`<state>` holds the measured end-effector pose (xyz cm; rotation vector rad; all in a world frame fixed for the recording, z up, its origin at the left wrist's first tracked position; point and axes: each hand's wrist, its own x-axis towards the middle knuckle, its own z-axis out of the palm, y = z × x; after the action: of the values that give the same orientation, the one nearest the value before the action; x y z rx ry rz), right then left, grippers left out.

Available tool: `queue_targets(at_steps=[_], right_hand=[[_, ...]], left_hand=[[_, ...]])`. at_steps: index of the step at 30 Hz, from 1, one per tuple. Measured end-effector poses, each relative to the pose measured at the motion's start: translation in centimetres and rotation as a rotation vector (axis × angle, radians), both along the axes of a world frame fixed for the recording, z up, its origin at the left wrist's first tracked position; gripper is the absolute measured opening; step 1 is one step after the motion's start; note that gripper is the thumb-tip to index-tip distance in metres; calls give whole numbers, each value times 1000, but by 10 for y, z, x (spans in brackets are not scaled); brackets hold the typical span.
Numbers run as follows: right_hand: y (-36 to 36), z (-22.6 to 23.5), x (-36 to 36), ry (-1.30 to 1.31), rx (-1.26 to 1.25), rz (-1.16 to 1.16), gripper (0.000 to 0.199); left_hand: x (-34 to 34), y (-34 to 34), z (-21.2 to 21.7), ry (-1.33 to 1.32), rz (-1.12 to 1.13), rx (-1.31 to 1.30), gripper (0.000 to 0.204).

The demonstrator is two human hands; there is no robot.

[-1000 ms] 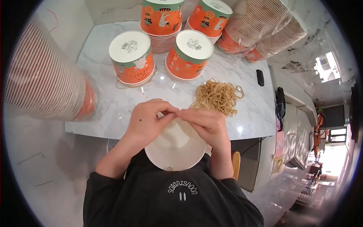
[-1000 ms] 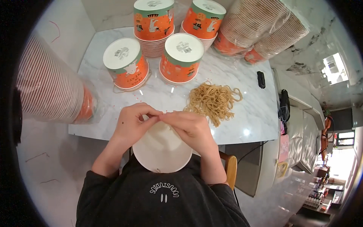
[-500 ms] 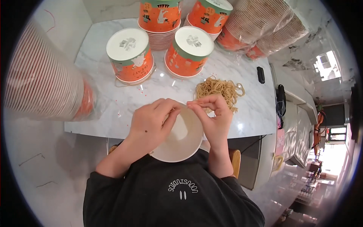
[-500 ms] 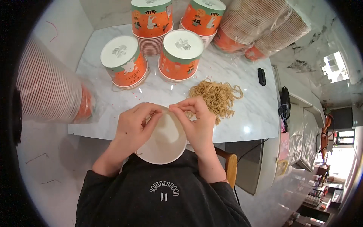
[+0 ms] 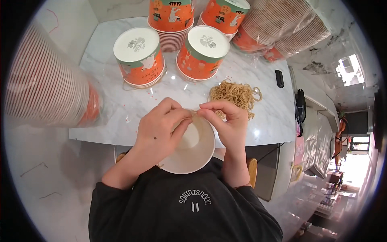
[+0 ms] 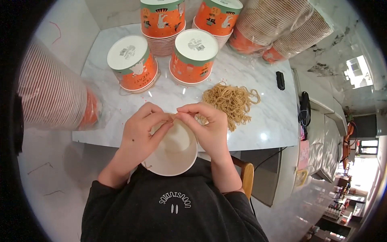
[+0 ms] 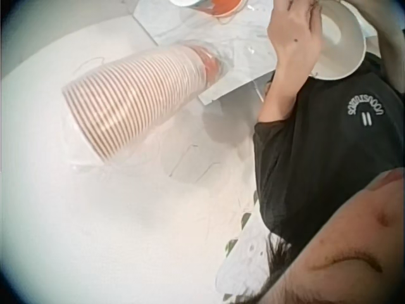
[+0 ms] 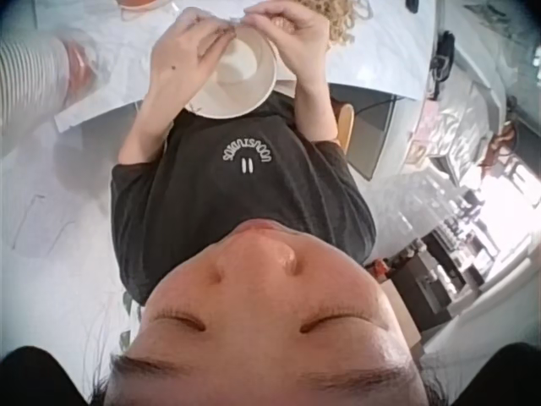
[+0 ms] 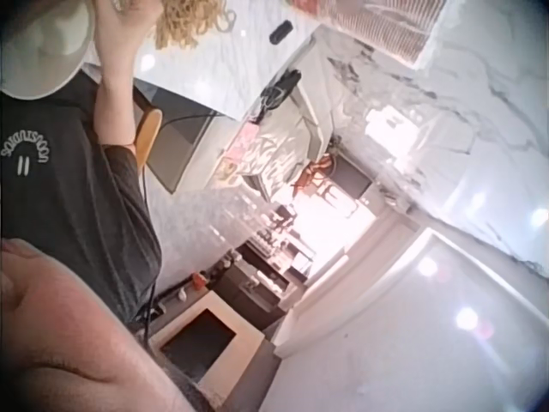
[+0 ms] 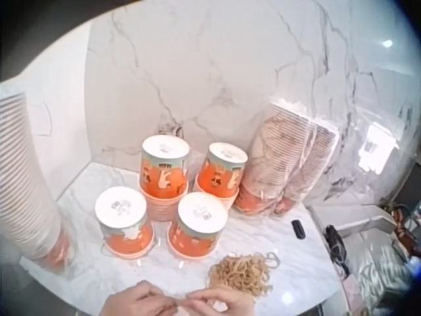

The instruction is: Tying rubber bands around paper cups.

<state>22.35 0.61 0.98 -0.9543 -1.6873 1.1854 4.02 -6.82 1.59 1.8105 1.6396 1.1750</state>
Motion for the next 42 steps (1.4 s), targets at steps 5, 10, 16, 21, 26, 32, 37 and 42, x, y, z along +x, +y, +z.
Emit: queue_targets(at_steps=[5,10,16,21,26,32,37,42], right_hand=[[-14,0,-13,-217,69,-60,7],[-12,-17,-20,-162,42,-60,9],[-7,-20,-24,-127,52,64,8],[-2,-17,-19,-176,97,112,9],[0,-7,-15,-200,247,144,12],[-2,1,-6,-286,310,203,24],[-3,-2,-5,-358,415,177,23],[-10,-6,-13,-304,486,160,25]], left_hand=[[-6,-2,3,66,20,-57,9],[-6,-1,3,169,24,-69,8],[-12,6,-5,-64,53,-95,8],[-13,12,-7,-164,42,-297,11],[-15,13,-9,-248,27,-375,12],[-16,12,-7,-312,61,-312,17],[-13,9,-7,-264,-62,-335,21],[-18,14,-6,-354,-72,-451,21]])
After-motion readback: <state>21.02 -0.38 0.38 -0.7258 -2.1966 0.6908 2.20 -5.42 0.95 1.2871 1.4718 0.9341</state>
